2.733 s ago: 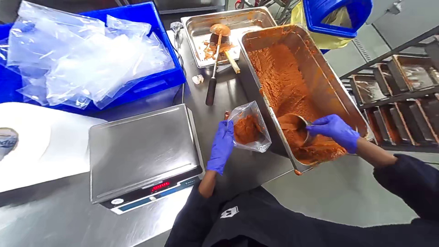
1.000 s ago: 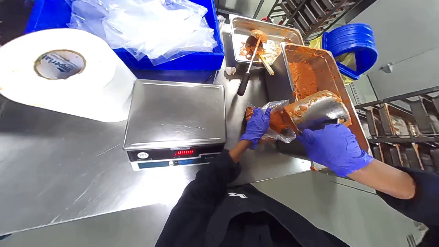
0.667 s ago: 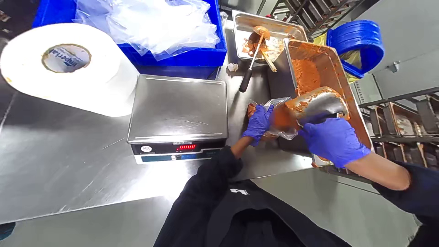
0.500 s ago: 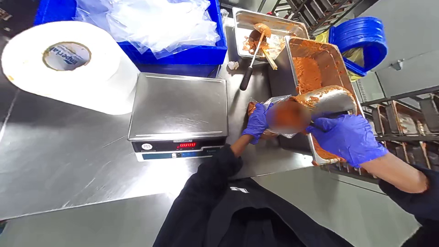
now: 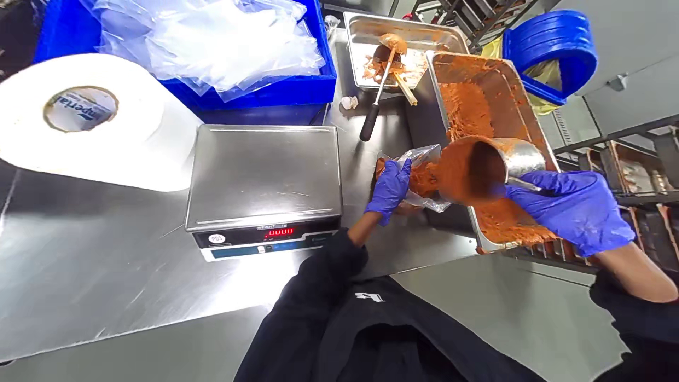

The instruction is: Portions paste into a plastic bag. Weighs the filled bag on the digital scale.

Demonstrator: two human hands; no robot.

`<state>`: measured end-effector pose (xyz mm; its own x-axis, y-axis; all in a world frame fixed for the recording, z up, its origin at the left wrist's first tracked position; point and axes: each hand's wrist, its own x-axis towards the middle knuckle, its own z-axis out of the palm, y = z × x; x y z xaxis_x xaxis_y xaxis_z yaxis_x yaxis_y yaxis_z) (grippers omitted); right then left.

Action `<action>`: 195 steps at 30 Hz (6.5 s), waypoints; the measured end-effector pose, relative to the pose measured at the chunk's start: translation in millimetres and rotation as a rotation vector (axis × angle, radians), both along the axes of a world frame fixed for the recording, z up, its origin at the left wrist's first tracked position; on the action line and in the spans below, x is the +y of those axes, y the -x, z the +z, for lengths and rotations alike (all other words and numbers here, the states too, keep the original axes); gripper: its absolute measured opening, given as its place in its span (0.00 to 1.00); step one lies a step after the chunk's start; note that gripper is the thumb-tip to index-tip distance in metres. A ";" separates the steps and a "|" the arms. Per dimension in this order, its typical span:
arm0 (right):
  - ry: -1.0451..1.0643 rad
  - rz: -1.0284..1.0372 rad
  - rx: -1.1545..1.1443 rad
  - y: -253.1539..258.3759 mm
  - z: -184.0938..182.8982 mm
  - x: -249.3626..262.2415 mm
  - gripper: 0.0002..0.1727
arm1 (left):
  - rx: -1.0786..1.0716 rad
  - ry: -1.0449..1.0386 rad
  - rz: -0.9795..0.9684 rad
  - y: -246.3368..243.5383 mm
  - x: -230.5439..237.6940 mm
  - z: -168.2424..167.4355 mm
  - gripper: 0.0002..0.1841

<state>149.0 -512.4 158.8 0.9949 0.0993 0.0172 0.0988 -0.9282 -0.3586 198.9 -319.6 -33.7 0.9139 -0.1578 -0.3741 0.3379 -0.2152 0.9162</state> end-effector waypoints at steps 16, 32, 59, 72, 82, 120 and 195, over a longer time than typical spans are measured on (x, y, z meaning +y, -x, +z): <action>-0.751 -0.297 -0.080 -12.6 -5.0 -112.7 0.14 | 0.016 0.104 0.038 8.9 9.5 0.0 0.26; 0.419 0.403 0.898 -111.6 -146.0 -83.4 0.16 | 0.044 0.036 0.116 17.1 6.1 2.6 0.23; -0.117 -0.056 -0.161 17.2 18.2 -38.6 0.13 | 0.030 -0.003 0.007 5.8 6.5 6.9 0.30; 0.590 0.382 -0.141 8.3 -13.2 53.8 0.20 | 0.049 -0.033 -0.035 3.7 6.9 10.2 0.31; 0.489 0.376 -0.217 15.5 -12.0 44.8 0.23 | 0.047 0.001 -0.016 -0.9 6.3 2.4 0.30; 1.036 0.235 0.525 -3.7 -10.6 128.5 0.20 | 0.008 0.010 -0.028 5.4 4.7 8.7 0.32; -1.854 0.113 0.388 24.9 -8.9 197.3 0.32 | -0.132 0.818 0.367 79.0 249.1 180.0 0.39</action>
<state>124.1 -315.1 149.9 0.9605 0.2768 -0.0283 -0.1969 0.6043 -0.7720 119.9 -70.5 146.3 0.9867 -0.0187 -0.1617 0.1383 0.6207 0.7717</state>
